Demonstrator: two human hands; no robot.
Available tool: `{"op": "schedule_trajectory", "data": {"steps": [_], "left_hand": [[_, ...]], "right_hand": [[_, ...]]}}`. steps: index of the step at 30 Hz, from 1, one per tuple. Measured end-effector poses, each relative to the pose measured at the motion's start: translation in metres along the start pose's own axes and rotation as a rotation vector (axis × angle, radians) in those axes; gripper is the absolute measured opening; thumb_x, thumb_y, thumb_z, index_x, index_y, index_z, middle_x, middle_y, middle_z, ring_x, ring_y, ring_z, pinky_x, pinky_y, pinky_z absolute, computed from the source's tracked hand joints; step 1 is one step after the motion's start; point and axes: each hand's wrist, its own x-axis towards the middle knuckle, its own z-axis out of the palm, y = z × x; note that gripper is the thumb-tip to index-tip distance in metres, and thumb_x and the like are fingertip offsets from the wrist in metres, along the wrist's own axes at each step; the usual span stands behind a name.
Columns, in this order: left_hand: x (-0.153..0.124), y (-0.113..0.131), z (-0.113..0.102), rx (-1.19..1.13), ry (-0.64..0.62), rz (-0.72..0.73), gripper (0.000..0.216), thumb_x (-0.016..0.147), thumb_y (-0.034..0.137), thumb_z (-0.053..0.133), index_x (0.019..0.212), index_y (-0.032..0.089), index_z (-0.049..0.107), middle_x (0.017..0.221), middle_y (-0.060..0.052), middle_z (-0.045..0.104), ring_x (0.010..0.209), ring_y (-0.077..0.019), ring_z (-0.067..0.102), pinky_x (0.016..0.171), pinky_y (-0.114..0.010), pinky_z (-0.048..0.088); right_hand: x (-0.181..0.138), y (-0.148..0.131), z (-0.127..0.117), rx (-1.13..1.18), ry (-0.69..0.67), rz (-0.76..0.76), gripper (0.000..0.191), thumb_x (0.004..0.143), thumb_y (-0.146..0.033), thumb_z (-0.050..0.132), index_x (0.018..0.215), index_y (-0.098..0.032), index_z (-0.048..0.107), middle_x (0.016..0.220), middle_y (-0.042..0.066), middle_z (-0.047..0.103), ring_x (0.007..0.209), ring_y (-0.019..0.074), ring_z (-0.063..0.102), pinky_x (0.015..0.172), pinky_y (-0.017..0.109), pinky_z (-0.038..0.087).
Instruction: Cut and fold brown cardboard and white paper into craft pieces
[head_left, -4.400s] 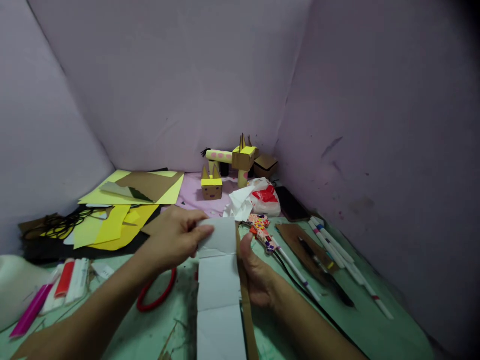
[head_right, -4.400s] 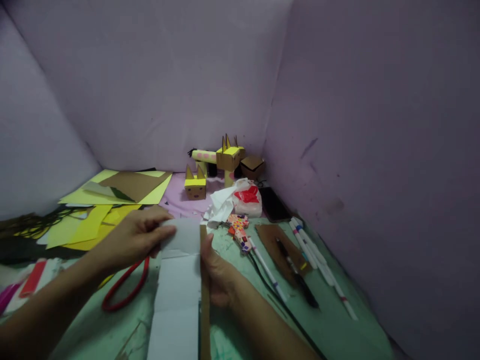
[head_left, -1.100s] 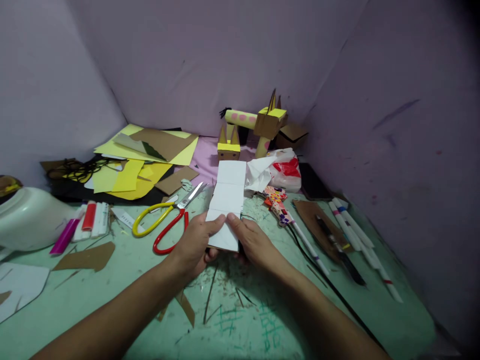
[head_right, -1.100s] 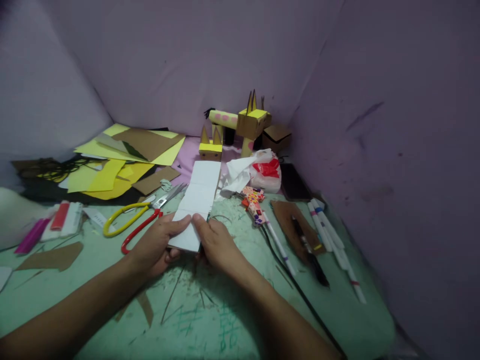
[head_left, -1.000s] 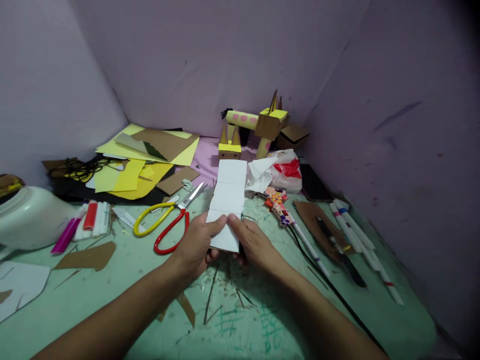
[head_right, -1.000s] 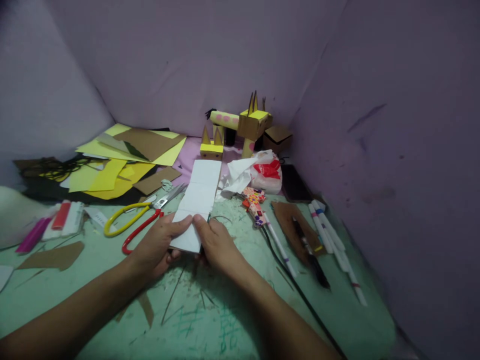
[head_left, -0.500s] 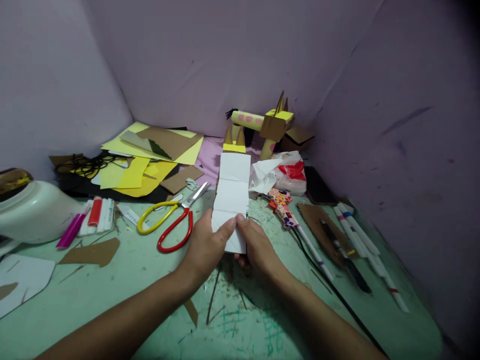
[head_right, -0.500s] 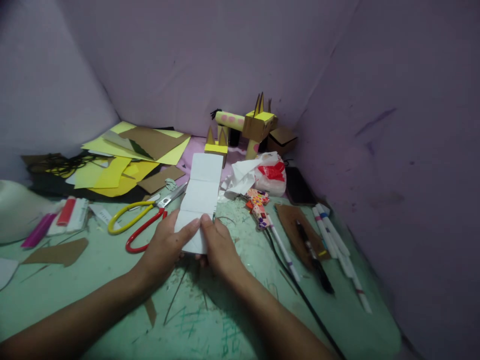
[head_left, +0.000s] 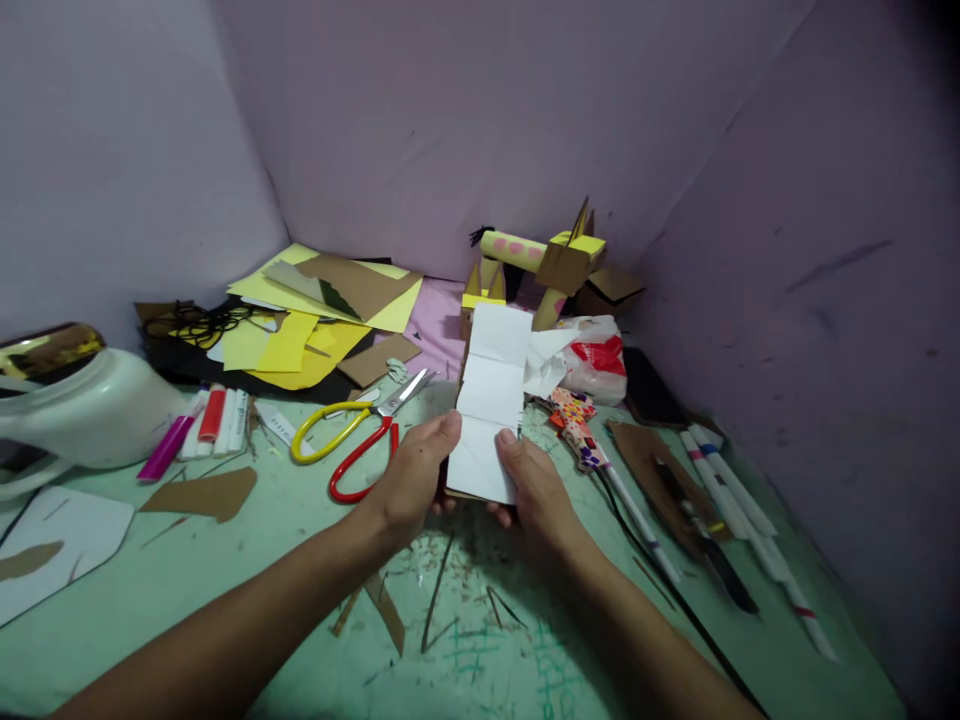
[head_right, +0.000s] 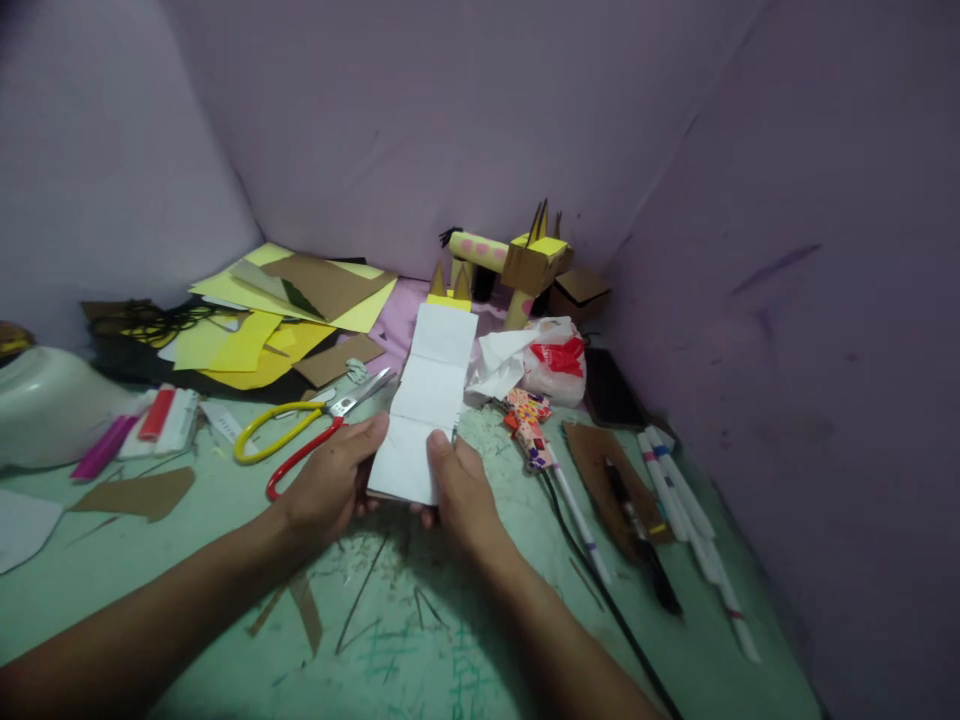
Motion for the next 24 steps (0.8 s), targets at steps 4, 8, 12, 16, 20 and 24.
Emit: {"op": "schedule_trajectory", "data": {"steps": [4, 8, 12, 16, 20, 24], "left_hand": [[-0.001, 0.003, 0.0, -0.015, -0.023, -0.018, 0.029, 0.085, 0.043, 0.048, 0.081, 0.016, 0.059, 0.044, 0.004, 0.047, 0.032, -0.0073, 0.035, 0.029, -0.017, 0.02], [-0.003, 0.005, 0.0, 0.016, -0.081, -0.021, 0.028, 0.086, 0.04, 0.046, 0.078, 0.016, 0.057, 0.047, 0.0, 0.053, 0.03, -0.0071, 0.036, 0.029, -0.017, 0.02], [-0.002, 0.005, -0.002, 0.088, -0.063, -0.011, 0.026, 0.087, 0.037, 0.044, 0.072, 0.018, 0.053, 0.04, 0.003, 0.047, 0.029, -0.0076, 0.037, 0.028, -0.016, 0.022], [-0.001, 0.004, -0.003, 0.167, -0.039, 0.003, 0.024, 0.086, 0.036, 0.048, 0.071, 0.018, 0.055, 0.041, 0.002, 0.051, 0.029, -0.007, 0.037, 0.028, -0.015, 0.025], [-0.002, 0.007, -0.003, 0.215, -0.031, 0.01, 0.02, 0.084, 0.031, 0.052, 0.07, 0.017, 0.055, 0.043, 0.001, 0.055, 0.03, -0.0067, 0.039, 0.028, -0.013, 0.027], [0.0, 0.013, -0.005, 0.262, 0.017, 0.01, 0.018, 0.08, 0.025, 0.056, 0.064, 0.016, 0.055, 0.036, 0.004, 0.05, 0.026, -0.0068, 0.037, 0.025, -0.013, 0.027]], "right_hand": [[0.0, 0.0, 0.001, -0.018, 0.021, -0.012, 0.053, 0.073, -0.067, 0.054, 0.089, -0.016, 0.057, 0.043, -0.004, 0.049, 0.033, 0.0106, 0.037, 0.029, 0.024, 0.025], [0.0, 0.001, 0.002, 0.016, 0.046, -0.01, 0.048, 0.074, -0.065, 0.053, 0.086, -0.018, 0.055, 0.046, -0.004, 0.05, 0.033, 0.0099, 0.037, 0.029, 0.023, 0.024], [0.0, 0.003, 0.003, 0.001, 0.052, -0.005, 0.046, 0.078, -0.065, 0.049, 0.084, -0.02, 0.053, 0.044, -0.005, 0.049, 0.033, 0.0102, 0.036, 0.03, 0.024, 0.024], [-0.001, 0.005, 0.003, -0.011, 0.082, -0.013, 0.045, 0.078, -0.066, 0.049, 0.077, -0.021, 0.051, 0.046, -0.004, 0.049, 0.033, 0.0104, 0.038, 0.031, 0.024, 0.026], [-0.002, 0.006, 0.003, -0.032, 0.096, -0.032, 0.047, 0.078, -0.066, 0.048, 0.074, -0.02, 0.053, 0.044, -0.003, 0.049, 0.033, 0.0102, 0.039, 0.03, 0.023, 0.027], [0.002, 0.005, 0.001, 0.036, 0.006, -0.003, 0.052, 0.078, -0.067, 0.047, 0.077, -0.017, 0.059, 0.043, -0.002, 0.053, 0.032, 0.0104, 0.042, 0.029, 0.022, 0.028]]}}
